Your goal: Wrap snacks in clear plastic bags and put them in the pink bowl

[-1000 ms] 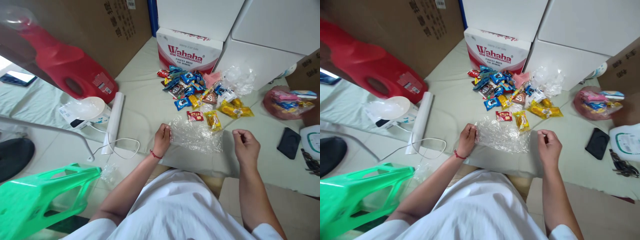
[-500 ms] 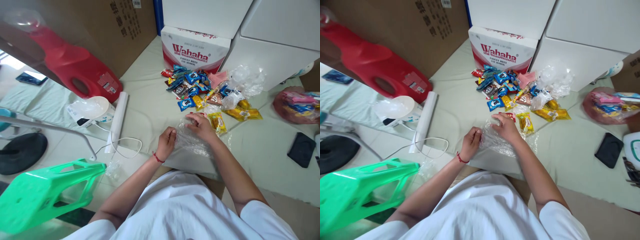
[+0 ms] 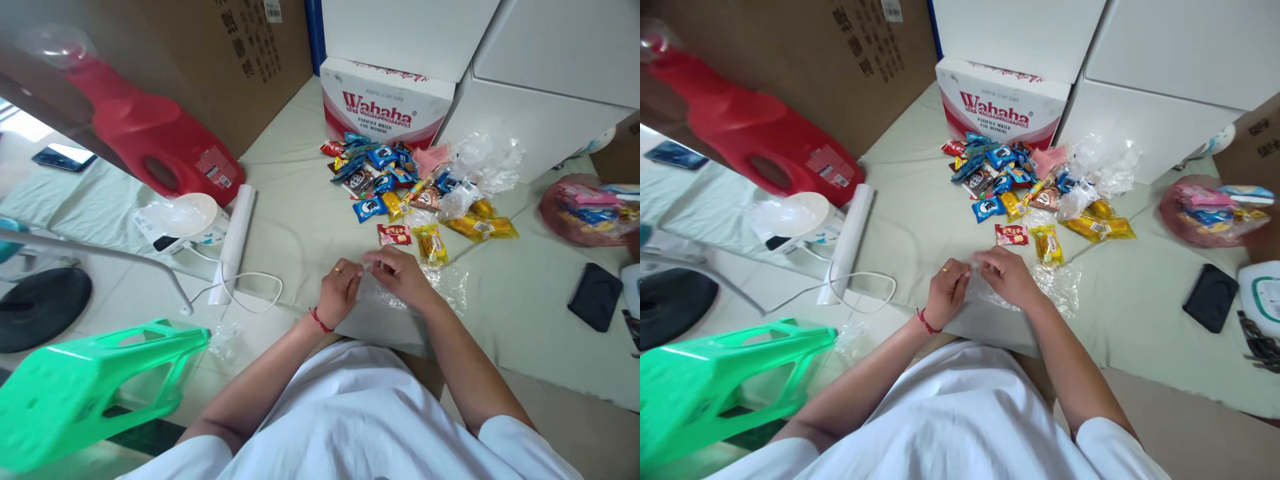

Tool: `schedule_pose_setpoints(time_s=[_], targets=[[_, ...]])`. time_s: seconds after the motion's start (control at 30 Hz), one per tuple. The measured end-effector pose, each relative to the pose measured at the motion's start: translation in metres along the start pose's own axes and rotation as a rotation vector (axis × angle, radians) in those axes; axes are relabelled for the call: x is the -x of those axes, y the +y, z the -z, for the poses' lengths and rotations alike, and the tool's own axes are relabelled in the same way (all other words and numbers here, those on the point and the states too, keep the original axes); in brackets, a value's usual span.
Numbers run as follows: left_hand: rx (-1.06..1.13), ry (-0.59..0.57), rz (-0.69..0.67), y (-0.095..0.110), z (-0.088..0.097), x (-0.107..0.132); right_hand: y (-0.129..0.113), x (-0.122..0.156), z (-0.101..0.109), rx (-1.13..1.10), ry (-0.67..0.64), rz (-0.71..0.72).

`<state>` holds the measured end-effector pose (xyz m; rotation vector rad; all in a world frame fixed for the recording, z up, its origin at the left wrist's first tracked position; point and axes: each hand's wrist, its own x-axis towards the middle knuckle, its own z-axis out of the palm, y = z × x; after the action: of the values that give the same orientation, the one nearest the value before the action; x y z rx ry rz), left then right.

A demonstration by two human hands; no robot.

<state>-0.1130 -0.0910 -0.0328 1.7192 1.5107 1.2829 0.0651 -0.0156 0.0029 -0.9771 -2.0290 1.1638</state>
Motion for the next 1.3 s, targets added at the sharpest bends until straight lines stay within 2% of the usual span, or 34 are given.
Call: schedule_pose_setpoints(time_s=[0.07, 0.2, 0.27, 0.37, 0.43, 0.57, 0.63, 0.7, 0.77, 0.83, 0.9, 0.97, 1.03, 1.13, 1.2, 1.3], targets=[[0.074, -0.043, 0.034, 0.004, -0.001, 0.001, 0.001, 0.006, -0.003, 0.042, 0.028, 0.061], [0.339, 0.047, 0.377, 0.009, -0.001, -0.005, 0.008, 0.015, -0.009, 0.115, 0.032, 0.158], [0.381, 0.053, 0.487, 0.009, -0.001, -0.013, 0.008, 0.019, -0.013, 0.173, -0.003, 0.206], [0.377, -0.113, 0.509, 0.005, -0.003, -0.027, 0.006, 0.023, -0.018, 0.238, -0.036, 0.236], [0.411, -0.153, 0.527, 0.001, -0.005, -0.034, 0.005, 0.028, -0.019, 0.276, -0.035, 0.255], [0.534, 0.042, 0.666, -0.005, -0.004, -0.037, 0.001, 0.053, -0.017, 0.401, 0.096, 0.263], [0.624, 0.137, 0.780, -0.006, -0.001, -0.037, -0.001, 0.077, -0.017, 0.435, 0.180, 0.223], [0.697, 0.222, 0.837, -0.008, 0.003, -0.035, -0.003, 0.104, -0.018, 0.405, 0.229, 0.151], [0.715, 0.294, 0.786, -0.009, 0.005, -0.033, -0.007, 0.127, -0.019, 0.293, 0.263, 0.011], [0.672, 0.342, 0.667, -0.007, 0.003, -0.030, -0.012, 0.137, -0.020, 0.083, 0.320, -0.211], [0.620, 0.346, 0.550, -0.002, -0.003, -0.025, -0.017, 0.131, -0.021, -0.168, 0.370, -0.423], [0.617, 0.301, 0.488, 0.006, -0.010, -0.020, -0.022, 0.109, -0.022, -0.332, 0.366, -0.488], [0.654, 0.232, 0.474, 0.015, -0.017, -0.015, -0.026, 0.081, -0.025, -0.350, 0.327, -0.423], [0.718, 0.163, 0.517, 0.024, -0.021, -0.009, -0.027, 0.047, -0.036, -0.252, 0.309, -0.313], [0.742, 0.168, 0.558, 0.024, -0.020, -0.008, -0.025, 0.036, -0.042, -0.222, 0.305, -0.299], [0.740, 0.216, 0.622, 0.018, -0.016, -0.008, -0.019, 0.039, -0.044, -0.264, 0.299, -0.334]])
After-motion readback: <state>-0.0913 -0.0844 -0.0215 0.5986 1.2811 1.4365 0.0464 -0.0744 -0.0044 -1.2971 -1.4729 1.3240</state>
